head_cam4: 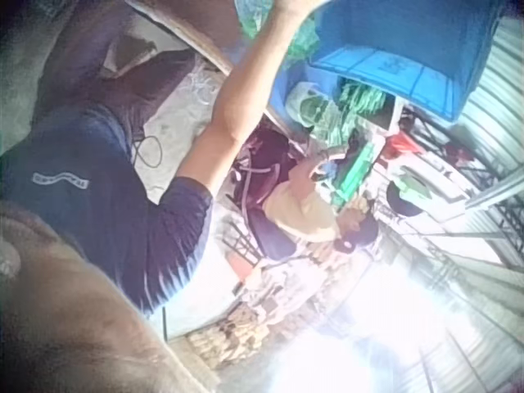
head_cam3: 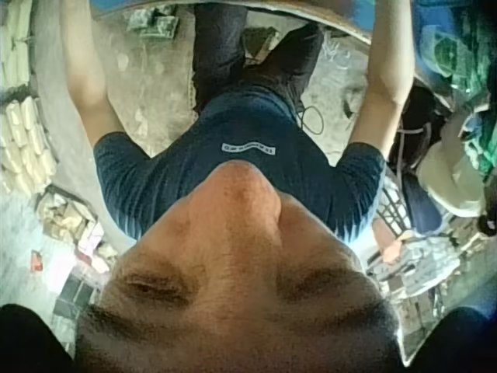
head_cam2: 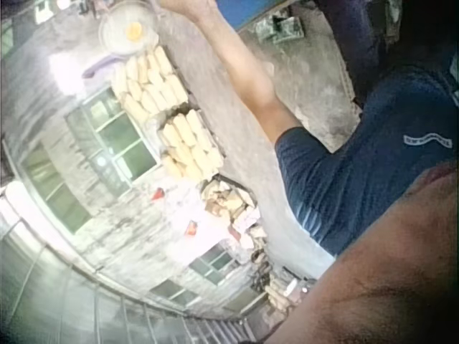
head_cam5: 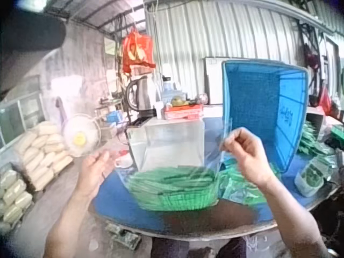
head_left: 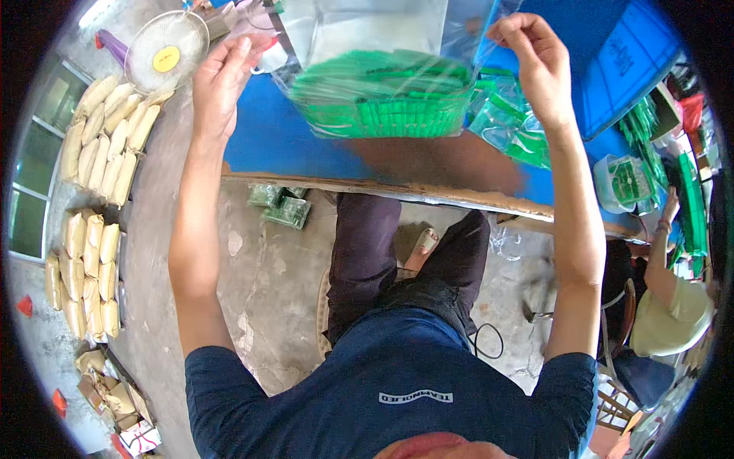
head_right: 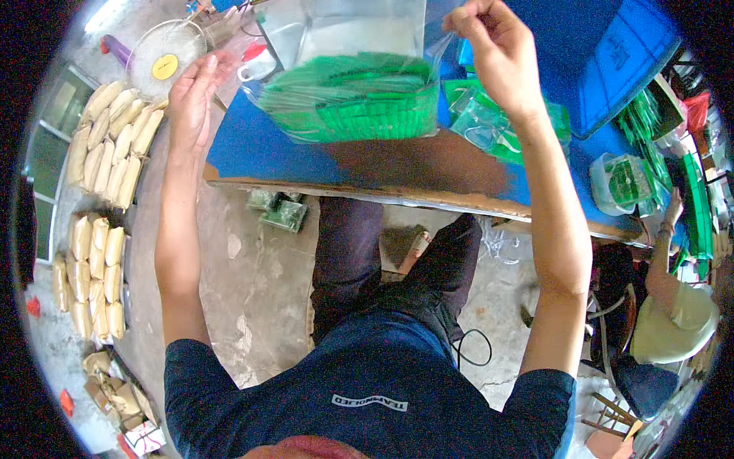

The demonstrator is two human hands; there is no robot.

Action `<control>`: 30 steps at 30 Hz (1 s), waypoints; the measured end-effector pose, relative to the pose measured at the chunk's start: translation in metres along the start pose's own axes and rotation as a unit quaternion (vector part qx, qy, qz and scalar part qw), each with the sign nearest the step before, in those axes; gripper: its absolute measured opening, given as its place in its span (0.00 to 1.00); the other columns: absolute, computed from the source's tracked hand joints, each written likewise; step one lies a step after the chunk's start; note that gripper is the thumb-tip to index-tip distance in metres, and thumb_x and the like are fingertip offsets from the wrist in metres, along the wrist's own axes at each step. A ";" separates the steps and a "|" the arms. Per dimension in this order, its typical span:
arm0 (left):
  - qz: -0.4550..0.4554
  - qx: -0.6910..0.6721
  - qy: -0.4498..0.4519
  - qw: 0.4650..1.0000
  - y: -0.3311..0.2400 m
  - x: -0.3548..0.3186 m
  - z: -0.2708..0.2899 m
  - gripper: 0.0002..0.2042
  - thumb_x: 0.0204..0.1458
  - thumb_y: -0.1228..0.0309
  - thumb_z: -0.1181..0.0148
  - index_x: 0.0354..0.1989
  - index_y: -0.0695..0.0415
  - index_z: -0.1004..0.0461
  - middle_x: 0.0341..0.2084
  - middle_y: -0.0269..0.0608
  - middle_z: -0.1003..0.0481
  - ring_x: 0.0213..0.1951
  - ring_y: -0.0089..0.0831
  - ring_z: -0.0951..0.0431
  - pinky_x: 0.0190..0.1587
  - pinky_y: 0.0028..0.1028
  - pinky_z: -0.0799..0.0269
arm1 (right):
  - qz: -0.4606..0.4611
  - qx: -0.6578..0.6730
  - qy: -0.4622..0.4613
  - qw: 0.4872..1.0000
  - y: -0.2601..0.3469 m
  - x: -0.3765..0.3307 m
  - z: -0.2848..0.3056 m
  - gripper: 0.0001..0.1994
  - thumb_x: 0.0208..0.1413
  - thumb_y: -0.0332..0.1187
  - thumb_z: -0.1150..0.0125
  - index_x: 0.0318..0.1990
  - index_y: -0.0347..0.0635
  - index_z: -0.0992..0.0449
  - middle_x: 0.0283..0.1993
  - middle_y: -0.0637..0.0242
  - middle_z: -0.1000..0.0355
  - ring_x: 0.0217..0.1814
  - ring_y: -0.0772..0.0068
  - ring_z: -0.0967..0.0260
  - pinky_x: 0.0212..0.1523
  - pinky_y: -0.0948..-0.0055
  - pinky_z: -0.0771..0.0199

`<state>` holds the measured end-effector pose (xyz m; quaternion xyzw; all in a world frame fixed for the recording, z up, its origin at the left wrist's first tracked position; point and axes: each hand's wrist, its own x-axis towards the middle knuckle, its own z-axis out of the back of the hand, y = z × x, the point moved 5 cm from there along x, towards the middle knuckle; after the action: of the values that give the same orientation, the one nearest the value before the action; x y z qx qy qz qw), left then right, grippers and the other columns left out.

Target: The person packs small green parts into plastic bags by hand.

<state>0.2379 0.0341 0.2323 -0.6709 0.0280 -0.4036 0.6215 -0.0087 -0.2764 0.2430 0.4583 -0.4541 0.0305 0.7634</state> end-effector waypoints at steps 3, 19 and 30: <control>0.006 0.044 -0.015 0.999 0.024 0.000 0.007 0.13 0.65 0.65 0.46 0.47 0.61 0.21 0.43 0.41 0.20 0.46 0.24 0.22 0.52 0.26 0.30 | 0.005 -0.001 0.020 1.000 -0.017 -0.007 0.002 0.07 0.66 0.30 0.45 0.40 0.34 0.27 0.40 0.62 0.22 0.43 0.77 0.27 0.49 0.75 0.28; -0.067 0.064 -0.242 0.966 0.117 -0.003 -0.030 0.14 0.70 0.62 0.62 0.45 0.61 0.38 0.28 0.48 0.24 0.22 0.33 0.21 0.25 0.28 0.22 | -0.140 -0.001 -0.141 0.980 -0.108 -0.021 -0.070 0.09 0.70 0.34 0.58 0.43 0.36 0.42 0.24 0.53 0.24 0.22 0.67 0.26 0.27 0.68 0.23; -0.137 0.083 -0.359 0.919 0.087 -0.108 -0.026 0.10 0.70 0.68 0.60 0.36 0.59 0.40 0.19 0.35 0.35 0.15 0.20 0.40 0.20 0.23 0.39 | -0.117 0.163 -0.200 0.959 -0.081 -0.126 -0.102 0.11 0.69 0.35 0.47 0.36 0.44 0.42 0.23 0.78 0.43 0.23 0.89 0.47 0.22 0.84 0.43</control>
<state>0.1903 0.0516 0.1008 -0.7143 -0.3229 -0.2176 0.5816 0.0229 -0.2026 0.0804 0.6234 -0.5294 -0.0782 0.5701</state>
